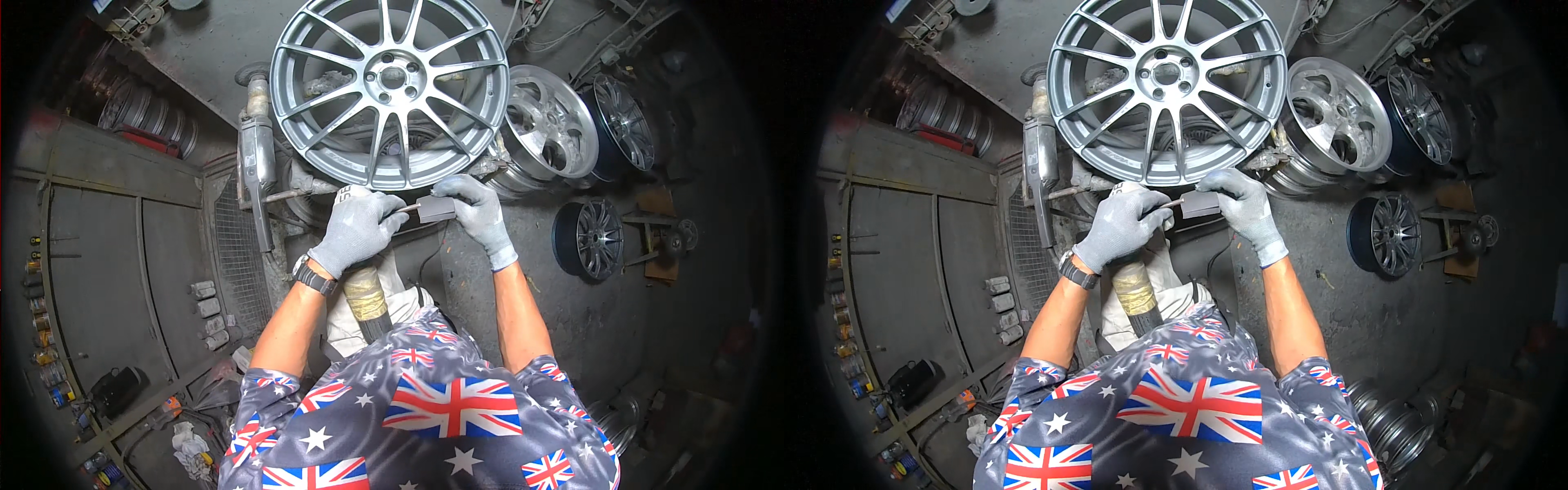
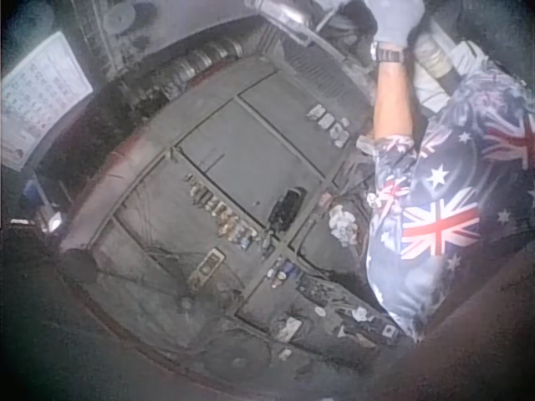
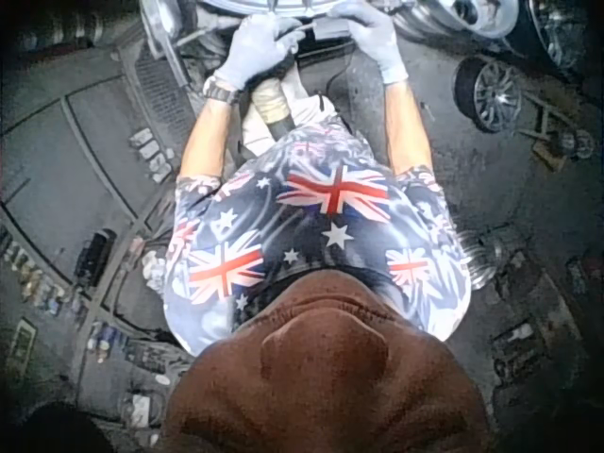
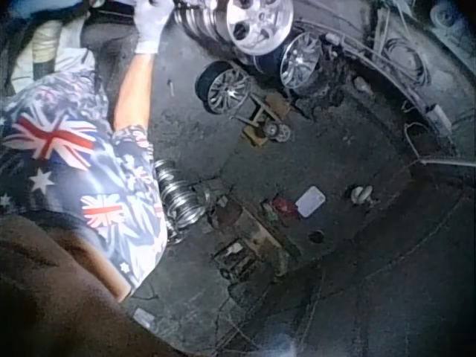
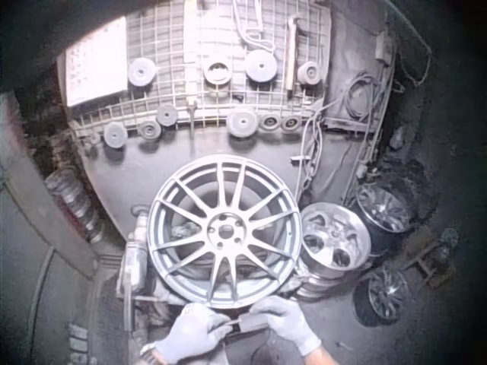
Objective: The person applies masking tape to the rim of a silver car wheel using a handheld tool. They then use a power drill with a brush attachment to clean or polish the wheel's surface, moving the tool along the spokes and rim.
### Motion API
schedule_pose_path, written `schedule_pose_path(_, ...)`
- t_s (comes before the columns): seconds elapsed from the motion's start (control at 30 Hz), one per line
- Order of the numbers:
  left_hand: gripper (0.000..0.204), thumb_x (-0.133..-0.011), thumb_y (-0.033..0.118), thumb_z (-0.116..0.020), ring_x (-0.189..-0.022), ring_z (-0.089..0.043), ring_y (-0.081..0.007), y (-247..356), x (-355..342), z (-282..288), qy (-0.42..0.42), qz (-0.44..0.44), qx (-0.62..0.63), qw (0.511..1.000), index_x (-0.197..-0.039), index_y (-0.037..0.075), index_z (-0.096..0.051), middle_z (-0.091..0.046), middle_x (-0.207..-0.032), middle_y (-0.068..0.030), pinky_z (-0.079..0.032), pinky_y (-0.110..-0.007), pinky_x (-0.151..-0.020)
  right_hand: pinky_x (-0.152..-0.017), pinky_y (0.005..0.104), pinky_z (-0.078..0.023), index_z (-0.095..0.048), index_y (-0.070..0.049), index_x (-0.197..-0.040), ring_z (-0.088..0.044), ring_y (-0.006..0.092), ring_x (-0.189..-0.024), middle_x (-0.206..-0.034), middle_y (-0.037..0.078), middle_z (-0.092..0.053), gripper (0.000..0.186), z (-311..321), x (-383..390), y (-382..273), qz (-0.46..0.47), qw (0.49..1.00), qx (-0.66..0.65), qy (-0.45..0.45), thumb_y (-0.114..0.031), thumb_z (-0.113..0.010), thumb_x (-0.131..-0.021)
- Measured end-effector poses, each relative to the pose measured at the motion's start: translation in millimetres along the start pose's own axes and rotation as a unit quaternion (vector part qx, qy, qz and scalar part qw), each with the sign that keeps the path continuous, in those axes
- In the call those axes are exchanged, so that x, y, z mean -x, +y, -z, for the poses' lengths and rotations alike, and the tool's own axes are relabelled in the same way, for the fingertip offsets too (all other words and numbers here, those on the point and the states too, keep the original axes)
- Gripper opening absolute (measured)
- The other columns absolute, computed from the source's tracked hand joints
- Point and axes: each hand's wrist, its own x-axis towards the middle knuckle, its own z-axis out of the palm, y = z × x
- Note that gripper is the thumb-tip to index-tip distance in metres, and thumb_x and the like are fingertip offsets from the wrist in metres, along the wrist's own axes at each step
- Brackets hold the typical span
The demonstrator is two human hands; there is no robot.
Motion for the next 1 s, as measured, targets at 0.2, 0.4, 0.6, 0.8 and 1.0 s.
schedule_pose_path(0.2, 0.035, -0.093, 0.042, -0.075, -0.086, -0.074, -0.0361, 11, -3, 10, -0.033, 0.027, -0.002, 0.999, -0.109, 0.011, -0.082, -0.078, -0.089, -0.0159, -0.057, -0.050, -0.080, -0.092, 0.0349, -0.058, -0.079, 0.000, -0.105, -0.076, 0.0234, -0.101, -0.104, 0.011, -0.079, 0.024, -3, -4, -5, 0.028, 0.999, 0.037, 0.015, 0.004, -0.068, -0.084)
schedule_pose_path(0.4, 0.043, -0.089, 0.046, -0.080, -0.084, -0.076, -0.0340, 14, 0, 10, -0.030, 0.017, 0.001, 0.999, -0.113, 0.011, -0.079, -0.078, -0.088, -0.0157, -0.058, -0.048, -0.078, -0.090, 0.0395, -0.058, -0.080, -0.005, -0.104, -0.074, 0.0301, -0.100, -0.102, 0.012, -0.078, 0.026, -8, -10, -8, 0.094, 0.981, 0.170, 0.021, 0.006, -0.070, -0.083)
schedule_pose_path(0.6, 0.040, -0.089, 0.044, -0.083, -0.080, -0.071, -0.0333, 21, 0, 5, 0.025, -0.001, -0.016, 1.000, -0.107, 0.009, -0.078, -0.074, -0.086, -0.0120, -0.055, -0.045, -0.076, -0.090, 0.0408, -0.058, -0.080, -0.006, -0.106, -0.074, 0.0309, -0.101, -0.103, 0.011, -0.078, 0.028, -10, -11, -7, 0.101, 0.972, 0.210, 0.043, 0.006, -0.070, -0.082)
schedule_pose_path(0.8, 0.036, -0.091, 0.044, -0.082, -0.078, -0.070, -0.0333, 20, -3, 0, 0.018, 0.018, -0.012, 1.000, -0.099, 0.009, -0.079, -0.073, -0.083, -0.0108, -0.054, -0.046, -0.074, -0.091, 0.0438, -0.057, -0.079, -0.007, -0.104, -0.073, 0.0351, -0.102, -0.104, 0.012, -0.077, 0.026, -4, -16, -6, 0.075, 0.987, 0.140, 0.007, 0.002, -0.072, -0.081)
schedule_pose_path(1.0, 0.035, -0.092, 0.044, -0.081, -0.077, -0.070, -0.0326, 16, -3, -2, 0.041, -0.004, -0.039, 0.998, -0.097, 0.010, -0.079, -0.073, -0.081, -0.0106, -0.053, -0.046, -0.073, -0.091, 0.0405, -0.058, -0.081, -0.006, -0.112, -0.075, 0.0314, -0.103, -0.107, 0.013, -0.078, 0.029, -1, -18, -12, 0.098, 0.984, 0.148, -0.024, 0.001, -0.075, -0.085)
